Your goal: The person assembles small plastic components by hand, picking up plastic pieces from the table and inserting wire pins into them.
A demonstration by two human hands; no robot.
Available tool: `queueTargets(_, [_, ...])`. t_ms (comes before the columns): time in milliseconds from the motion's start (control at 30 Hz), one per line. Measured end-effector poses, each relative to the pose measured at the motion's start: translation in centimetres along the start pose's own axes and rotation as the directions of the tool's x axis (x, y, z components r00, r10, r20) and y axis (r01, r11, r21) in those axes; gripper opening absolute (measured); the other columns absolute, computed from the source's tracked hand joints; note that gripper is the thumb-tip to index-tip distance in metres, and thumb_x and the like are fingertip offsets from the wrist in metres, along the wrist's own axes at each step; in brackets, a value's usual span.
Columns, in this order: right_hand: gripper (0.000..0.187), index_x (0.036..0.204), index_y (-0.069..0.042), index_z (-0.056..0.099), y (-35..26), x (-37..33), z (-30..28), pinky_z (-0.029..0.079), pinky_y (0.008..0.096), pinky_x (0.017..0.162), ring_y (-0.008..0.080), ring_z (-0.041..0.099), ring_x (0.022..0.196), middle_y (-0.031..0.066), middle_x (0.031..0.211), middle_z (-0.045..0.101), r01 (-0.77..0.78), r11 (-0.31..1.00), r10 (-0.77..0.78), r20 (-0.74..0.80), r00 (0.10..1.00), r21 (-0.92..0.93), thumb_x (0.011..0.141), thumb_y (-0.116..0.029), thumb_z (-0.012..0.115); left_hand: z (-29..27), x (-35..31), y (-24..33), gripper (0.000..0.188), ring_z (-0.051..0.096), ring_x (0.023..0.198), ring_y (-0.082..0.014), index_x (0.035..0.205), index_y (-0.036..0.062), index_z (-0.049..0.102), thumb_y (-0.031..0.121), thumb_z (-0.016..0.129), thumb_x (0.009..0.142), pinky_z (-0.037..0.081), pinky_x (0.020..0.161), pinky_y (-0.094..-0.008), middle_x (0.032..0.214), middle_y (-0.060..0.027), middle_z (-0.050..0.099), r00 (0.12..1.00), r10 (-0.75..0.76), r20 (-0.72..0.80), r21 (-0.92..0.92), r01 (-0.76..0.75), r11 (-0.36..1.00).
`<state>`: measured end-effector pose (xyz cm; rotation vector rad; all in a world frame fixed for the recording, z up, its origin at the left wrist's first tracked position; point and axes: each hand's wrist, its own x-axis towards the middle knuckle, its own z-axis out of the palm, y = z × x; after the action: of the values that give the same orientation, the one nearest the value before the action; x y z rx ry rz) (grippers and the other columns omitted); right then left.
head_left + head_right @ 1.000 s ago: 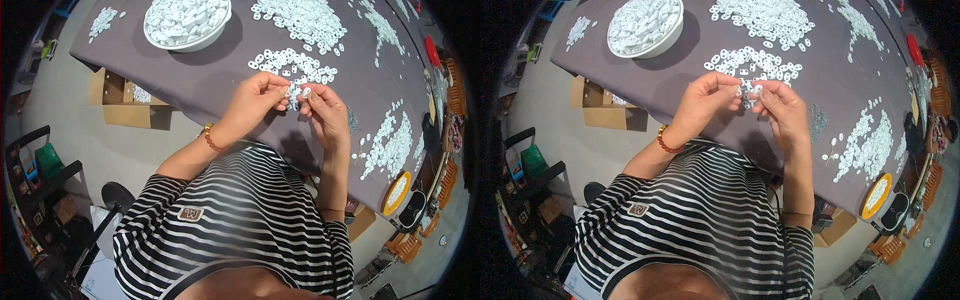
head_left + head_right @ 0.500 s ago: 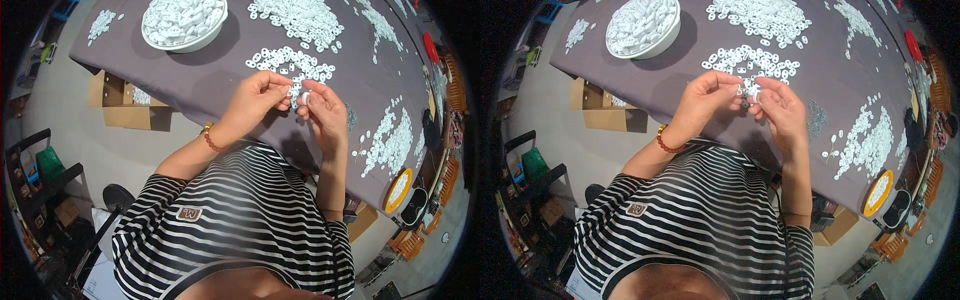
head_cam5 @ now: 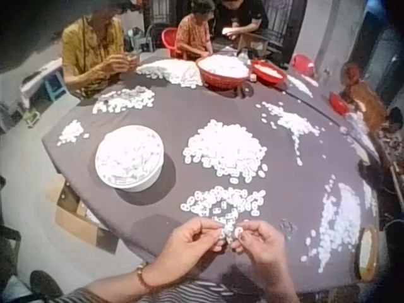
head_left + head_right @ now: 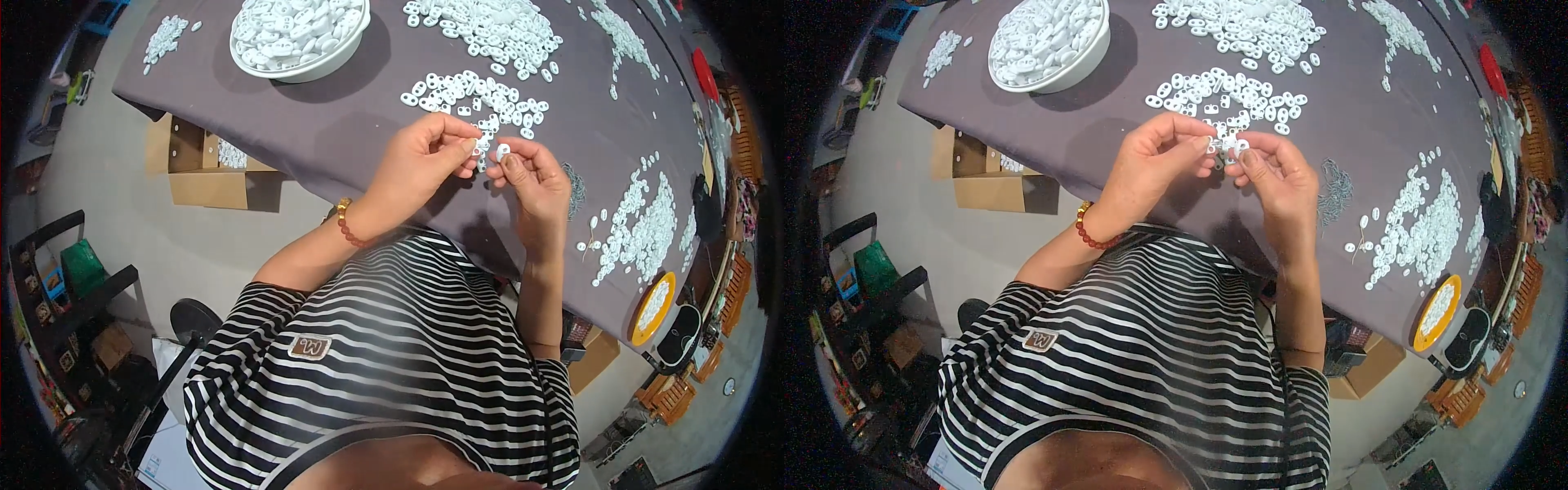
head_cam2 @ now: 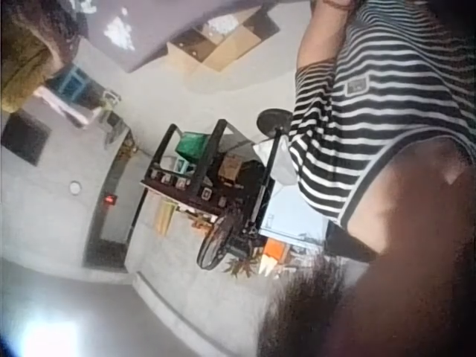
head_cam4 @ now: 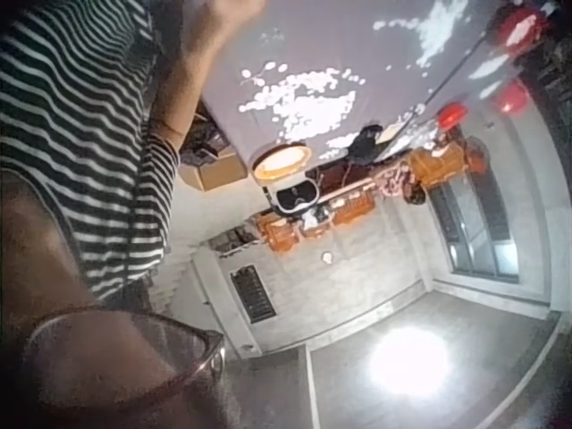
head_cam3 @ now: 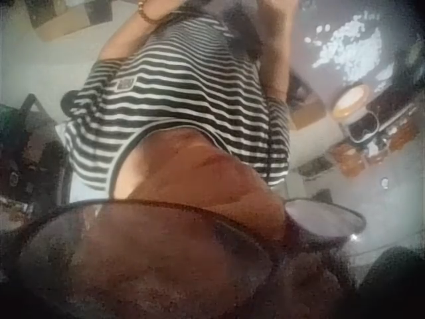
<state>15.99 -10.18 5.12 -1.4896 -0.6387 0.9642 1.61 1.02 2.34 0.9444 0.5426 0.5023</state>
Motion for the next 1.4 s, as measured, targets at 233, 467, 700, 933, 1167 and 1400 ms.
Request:
queueTargets(233, [0.025, 0.115, 0.005, 0.061, 0.4, -0.1, -0.1, 0.048, 0.0223, 0.072, 0.0109, 0.064, 0.080, 0.0092, 0.096, 0.068, -0.027, 0.995, 0.026, 0.014, 1.000, 0.092, 0.096, -0.010, 0.060, 0.0, -0.1, -0.4, 0.018, 0.065, 0.085, -0.0105, 0.111, -0.0016, 0.062, 0.008, 0.060, 0.096, 0.055, 0.075, -0.0239, 0.097, -0.0071, 0.066, 0.999, 0.030, 0.010, 0.049, -0.031, 0.998])
queueTargets(467, [0.030, 0.121, 0.007, 0.058, 0.2, -0.1, -0.4, 0.047, 0.0227, 0.069, 0.0098, 0.058, 0.077, 0.0084, 0.096, 0.065, -0.118, 0.970, 0.113, 0.038, 0.993, 0.214, 0.096, -0.011, 0.059, 0.1, -0.3, 0.0, 0.018, 0.064, 0.083, -0.0103, 0.111, -0.0020, 0.062, 0.008, 0.060, 0.096, 0.055, 0.075, -0.0240, 0.095, -0.0065, 0.066, 1.000, 0.019, 0.024, 0.037, -0.020, 0.999])
queueTargets(700, [0.033, 0.123, 0.009, 0.056, 0.4, 0.1, -0.9, 0.044, 0.0237, 0.070, 0.0104, 0.054, 0.077, 0.0093, 0.096, 0.063, -0.256, 0.854, 0.174, 0.215, 0.961, 0.452, 0.096, -0.010, 0.059, 0.1, -0.4, -0.2, 0.018, 0.064, 0.082, -0.0103, 0.110, -0.0018, 0.062, 0.008, 0.060, 0.095, 0.055, 0.074, -0.0238, 0.093, -0.0067, 0.066, 0.999, 0.038, 0.028, 0.045, -0.040, 0.998])
queueTargets(933, [0.030, 0.121, 0.005, 0.059, 0.3, -0.3, -0.3, 0.046, 0.0215, 0.071, 0.0101, 0.056, 0.078, 0.0063, 0.095, 0.064, -0.199, 0.910, 0.172, 0.106, 0.979, 0.363, 0.095, -0.010, 0.060, 0.2, -0.5, -0.2, 0.018, 0.064, 0.081, -0.0102, 0.110, -0.0019, 0.062, 0.008, 0.059, 0.096, 0.054, 0.073, -0.0234, 0.093, -0.0065, 0.066, 0.999, 0.034, 0.008, 0.033, -0.035, 0.999])
queueTargets(1167, [0.024, 0.113, 0.006, 0.063, 0.1, -0.8, 0.8, 0.048, 0.0208, 0.068, 0.0089, 0.060, 0.075, 0.0076, 0.091, 0.067, 0.006, 0.997, 0.001, -0.089, 0.996, 0.075, 0.094, -0.008, 0.062, 0.4, -0.6, -0.1, 0.016, 0.064, 0.080, -0.0094, 0.108, -0.0017, 0.063, 0.008, 0.060, 0.095, 0.054, 0.072, -0.0225, 0.092, -0.0059, 0.066, 0.999, 0.038, -0.005, 0.076, -0.037, 0.996])
queueTargets(1400, [0.022, 0.111, 0.006, 0.064, 0.3, -0.8, 0.9, 0.048, 0.0211, 0.067, 0.0094, 0.061, 0.074, 0.0086, 0.093, 0.068, 0.036, 0.998, -0.030, -0.092, 0.995, 0.060, 0.094, -0.007, 0.063, 1.1, -0.8, 0.0, 0.014, 0.061, 0.069, -0.0065, 0.101, -0.0020, 0.065, 0.008, 0.061, 0.092, 0.050, 0.062, -0.0221, 0.080, -0.0029, 0.067, 0.992, 0.087, -0.095, 0.165, -0.070, 0.984])
